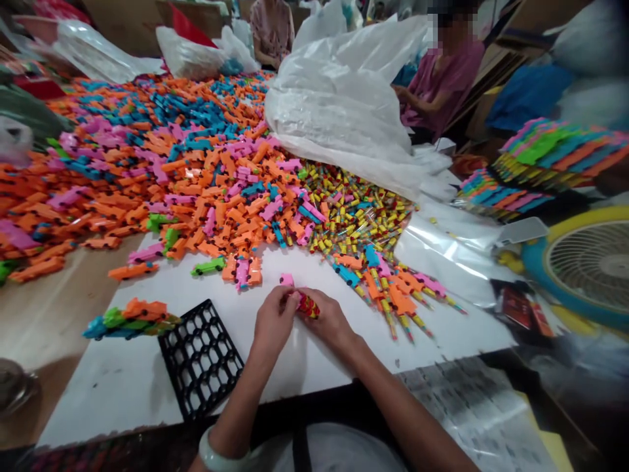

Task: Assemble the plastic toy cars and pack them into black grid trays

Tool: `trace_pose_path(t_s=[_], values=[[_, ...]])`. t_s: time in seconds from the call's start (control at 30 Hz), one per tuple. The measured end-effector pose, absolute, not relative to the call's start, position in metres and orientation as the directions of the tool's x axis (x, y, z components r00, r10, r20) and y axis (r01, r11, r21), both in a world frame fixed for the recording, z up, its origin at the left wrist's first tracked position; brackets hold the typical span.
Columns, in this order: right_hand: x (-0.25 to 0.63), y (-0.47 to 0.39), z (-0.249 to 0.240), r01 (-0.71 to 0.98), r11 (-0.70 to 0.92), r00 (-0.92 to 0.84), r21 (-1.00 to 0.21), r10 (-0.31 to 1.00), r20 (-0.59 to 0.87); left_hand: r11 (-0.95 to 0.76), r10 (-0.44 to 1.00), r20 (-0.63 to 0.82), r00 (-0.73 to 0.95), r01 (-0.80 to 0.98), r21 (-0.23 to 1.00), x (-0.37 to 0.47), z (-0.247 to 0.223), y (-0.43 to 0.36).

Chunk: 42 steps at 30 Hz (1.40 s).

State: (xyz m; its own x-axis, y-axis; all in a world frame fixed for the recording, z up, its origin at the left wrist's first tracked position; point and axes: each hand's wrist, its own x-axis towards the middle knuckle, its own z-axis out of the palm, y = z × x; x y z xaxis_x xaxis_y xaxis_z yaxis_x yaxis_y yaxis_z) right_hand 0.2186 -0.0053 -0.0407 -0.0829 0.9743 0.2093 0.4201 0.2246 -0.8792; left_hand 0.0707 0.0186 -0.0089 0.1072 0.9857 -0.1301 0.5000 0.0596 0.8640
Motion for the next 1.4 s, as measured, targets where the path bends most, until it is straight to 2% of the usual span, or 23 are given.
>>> trace_pose_path(t_s=[0.1, 0.17, 0.23, 0.33, 0.4, 0.57, 0.77, 0.9, 1.03, 1.23, 1.4], values=[[0.226, -0.015, -0.033, 0.224, 0.039, -0.073, -0.974, 0.997, 0.023, -0.065, 0.968, -0.044, 0.248, 0.411, 0.909, 0.06, -0.004, 0.01], [0.231, -0.021, -0.028, 0.066, -0.116, -0.13, -0.991, 0.984, -0.124, -0.078, 0.939, -0.039, 0.343, 0.32, 0.944, 0.056, -0.006, 0.005], [0.234, -0.025, -0.026, -0.031, -0.212, -0.173, -0.977, 0.964, -0.204, 0.02, 0.924, -0.105, 0.367, 0.228, 0.973, 0.057, -0.012, -0.001], [0.237, -0.029, -0.023, -0.002, -0.251, -0.121, -0.968, 0.961, -0.249, 0.149, 0.935, -0.195, 0.295, 0.172, 0.974, 0.061, -0.022, -0.012], [0.241, -0.033, -0.021, 0.11, -0.209, -0.088, -0.972, 0.972, -0.219, 0.138, 0.947, -0.192, 0.258, 0.214, 0.967, 0.061, -0.025, -0.019], [0.25, -0.043, -0.016, 0.451, 0.094, -0.103, -0.887, 0.993, 0.053, -0.019, 0.952, -0.112, 0.284, 0.418, 0.908, 0.054, -0.017, -0.029], [0.25, -0.042, -0.012, 0.505, 0.228, -0.213, -0.832, 0.968, 0.136, -0.294, 0.931, 0.117, 0.345, 0.521, 0.801, 0.053, -0.01, -0.035], [0.249, -0.042, -0.011, 0.517, 0.244, -0.262, -0.821, 0.958, 0.119, -0.377, 0.905, 0.182, 0.385, 0.527, 0.761, 0.053, -0.011, -0.035], [0.248, -0.043, -0.013, 0.553, 0.231, -0.236, -0.801, 0.965, 0.115, -0.377, 0.897, 0.152, 0.415, 0.538, 0.754, 0.051, -0.011, -0.035], [0.246, -0.044, -0.021, 0.607, 0.309, -0.279, -0.732, 0.946, 0.167, -0.324, 0.904, 0.095, 0.416, 0.525, 0.787, 0.053, -0.008, -0.035], [0.247, -0.044, -0.027, 0.611, 0.371, -0.32, -0.699, 0.924, 0.211, -0.152, 0.944, -0.026, 0.33, 0.501, 0.852, 0.055, -0.006, -0.036]])
